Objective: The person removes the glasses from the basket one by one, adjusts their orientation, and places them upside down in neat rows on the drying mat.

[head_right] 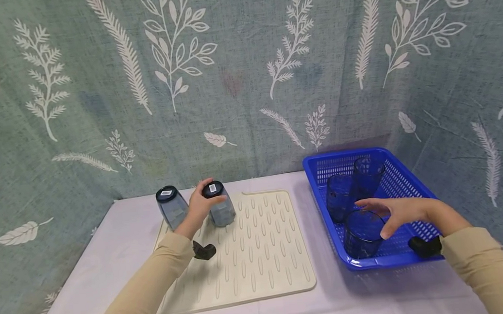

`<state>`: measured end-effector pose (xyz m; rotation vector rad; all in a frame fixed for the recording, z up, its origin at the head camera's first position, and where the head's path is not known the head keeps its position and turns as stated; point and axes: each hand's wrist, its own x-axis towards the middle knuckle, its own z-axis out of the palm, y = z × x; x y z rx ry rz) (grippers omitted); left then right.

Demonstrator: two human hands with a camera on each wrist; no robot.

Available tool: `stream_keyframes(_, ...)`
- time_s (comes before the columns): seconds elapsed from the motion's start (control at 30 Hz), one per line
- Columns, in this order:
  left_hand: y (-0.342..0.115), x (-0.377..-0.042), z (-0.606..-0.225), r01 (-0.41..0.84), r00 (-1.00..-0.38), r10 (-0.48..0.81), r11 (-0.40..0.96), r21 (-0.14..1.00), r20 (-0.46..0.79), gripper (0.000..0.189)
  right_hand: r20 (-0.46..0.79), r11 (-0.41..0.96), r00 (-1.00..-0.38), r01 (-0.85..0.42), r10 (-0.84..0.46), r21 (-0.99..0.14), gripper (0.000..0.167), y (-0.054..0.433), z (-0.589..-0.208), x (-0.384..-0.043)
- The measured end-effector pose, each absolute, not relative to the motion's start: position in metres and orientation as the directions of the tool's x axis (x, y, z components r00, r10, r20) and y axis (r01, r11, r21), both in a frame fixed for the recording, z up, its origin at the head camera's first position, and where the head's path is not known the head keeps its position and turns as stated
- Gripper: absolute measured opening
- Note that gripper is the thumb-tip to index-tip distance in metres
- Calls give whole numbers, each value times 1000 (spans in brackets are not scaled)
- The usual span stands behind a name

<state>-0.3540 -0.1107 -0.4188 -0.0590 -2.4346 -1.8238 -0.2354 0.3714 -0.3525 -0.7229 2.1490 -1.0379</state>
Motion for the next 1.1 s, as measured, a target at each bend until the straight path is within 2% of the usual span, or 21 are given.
stream_keyframes(0.27, -110, -353, -419, 101, -994, -17, 272, 957, 110, 71, -341, 512, -589, -147, -732, -846, 88, 374, -352, -234)
stream_keyframes(0.7, -110, -350, -422, 100, -993, -25, 271, 957, 111, 75, -275, 408, -514, -165, -813, -898, 89, 365, -358, -240)
stream_keyframes(1.0, -110, -351, -425, 123, -990, -33, 256, 959, 136, 77, -218, 431, -573, -266, -790, -862, 80, 360, -364, -243)
stream_keyframes(1.1, -109, -353, -426, 136, -988, -34, 270, 953, 151, 77, -227, 444, -588, -253, -776, -860, 80, 359, -363, -243)
